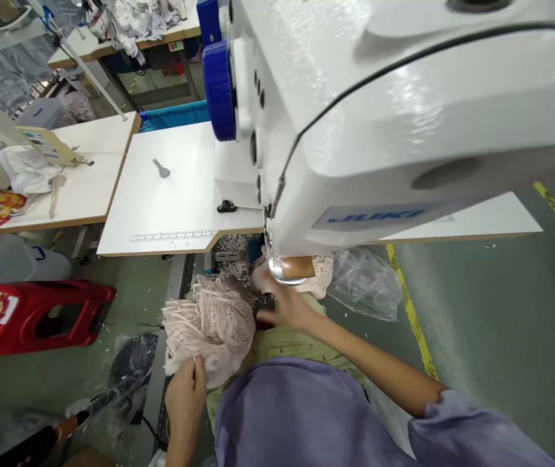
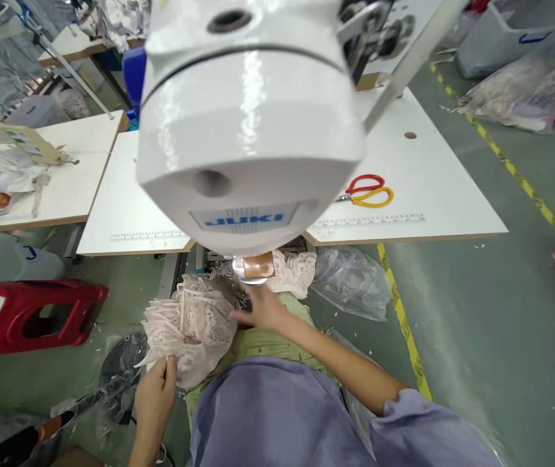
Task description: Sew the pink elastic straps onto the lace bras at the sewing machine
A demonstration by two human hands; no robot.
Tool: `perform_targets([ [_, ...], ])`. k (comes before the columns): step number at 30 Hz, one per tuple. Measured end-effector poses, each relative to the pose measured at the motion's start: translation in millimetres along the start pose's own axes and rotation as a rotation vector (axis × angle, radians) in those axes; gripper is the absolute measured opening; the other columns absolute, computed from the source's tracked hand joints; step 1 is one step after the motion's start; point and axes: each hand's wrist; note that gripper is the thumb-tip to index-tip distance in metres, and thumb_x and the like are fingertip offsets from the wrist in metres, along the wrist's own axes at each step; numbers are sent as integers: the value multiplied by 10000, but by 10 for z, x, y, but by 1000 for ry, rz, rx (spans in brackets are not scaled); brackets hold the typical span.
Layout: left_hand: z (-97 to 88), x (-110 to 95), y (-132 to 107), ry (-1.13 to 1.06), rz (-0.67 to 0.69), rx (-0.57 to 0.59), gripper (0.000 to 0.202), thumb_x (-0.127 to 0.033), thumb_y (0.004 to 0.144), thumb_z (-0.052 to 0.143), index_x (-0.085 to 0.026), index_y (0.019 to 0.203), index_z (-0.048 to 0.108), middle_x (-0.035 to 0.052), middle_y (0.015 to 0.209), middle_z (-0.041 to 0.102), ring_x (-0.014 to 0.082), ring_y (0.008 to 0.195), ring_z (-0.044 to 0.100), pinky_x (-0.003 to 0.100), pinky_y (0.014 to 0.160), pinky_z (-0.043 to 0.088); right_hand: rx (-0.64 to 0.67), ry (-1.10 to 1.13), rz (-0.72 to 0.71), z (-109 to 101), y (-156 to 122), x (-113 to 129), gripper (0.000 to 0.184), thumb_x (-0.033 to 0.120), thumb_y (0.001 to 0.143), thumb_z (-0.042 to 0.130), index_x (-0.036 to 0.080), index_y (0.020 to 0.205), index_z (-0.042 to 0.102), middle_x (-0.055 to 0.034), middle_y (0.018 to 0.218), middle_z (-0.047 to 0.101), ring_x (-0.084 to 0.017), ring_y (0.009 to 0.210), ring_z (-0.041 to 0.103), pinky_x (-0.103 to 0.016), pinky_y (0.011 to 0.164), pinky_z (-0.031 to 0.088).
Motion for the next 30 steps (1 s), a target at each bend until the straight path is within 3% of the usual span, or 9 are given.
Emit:
perform_targets([
  [5,-295,-756,-164,-517,311,209,468,-516,964,386,-200,652,535,0,636,549,144,627,510,231,594,391,590,15,-474,-152,-293,647,423,590,830,651,175,821,731,-52,778,709,-165,693,610,-253,633,462],
  [8,-309,-1182,147,-861,300,222,317,-511,837,627,-198,874,665,37,854,658,188,825,586,269,750,461,537,89,-455,-671,-497,850,368,477,951,542,168,866,724,-44,798,721,-136,706,611,-216,655,453],
  [13,61,-1986,517,-1004,259,736,452,-548,705,741,-156,929,739,105,942,733,274,937,655,371,829,521,430,283,-291,-1601,-840,1048,305,327,999,467,104,970,673,-81,954,711,-134,856,625,-188,808,471],
  [17,212,-2251,616,-1119,155,637,488,-598,725,713,-197,1003,723,85,1040,737,244,1007,666,323,845,519,610,271,-72,-2019,-840,771,328,374,976,509,120,855,678,-17,776,677,-127,720,613,-188,649,458],
  [19,219,-2259,650,-1101,137,555,471,-579,712,743,-202,995,721,79,1074,731,240,1083,642,293,889,497,403,49,129,-2216,-631,459,309,440,921,601,150,856,686,-3,761,673,-135,691,600,-207,617,428],
  [21,221,-2242,642,-983,219,539,455,-590,747,714,-188,960,719,76,1029,732,243,1071,639,284,891,489,-220,-234,432,-2463,-301,117,294,450,873,668,168,954,684,-31,894,692,-162,777,605,-229,667,416],
  [22,227,-2234,620,-918,277,536,462,-613,769,680,-183,933,714,71,979,731,243,1028,647,285,869,495,-374,-271,493,-2601,-117,-39,312,410,916,621,158,1099,647,-78,1059,678,-185,894,603,-244,721,415],
  [24,250,-2223,557,-811,404,508,502,-671,816,580,-183,860,687,57,851,712,233,899,655,289,798,510,-549,-297,556,-2876,223,-283,349,355,954,555,115,1205,585,-160,1229,606,-228,1029,566,-275,776,401],
  [30,294,-2197,497,-631,581,243,421,-565,930,448,-194,909,647,90,856,719,241,852,675,331,779,531,-688,-219,502,-3261,547,-493,204,277,923,559,104,888,661,-120,959,653,-224,962,551,-280,766,379],
])
Point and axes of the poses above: each hand's wrist, its own y-axis towards the middle knuckle, its own z-axis out of the palm, x = y × z
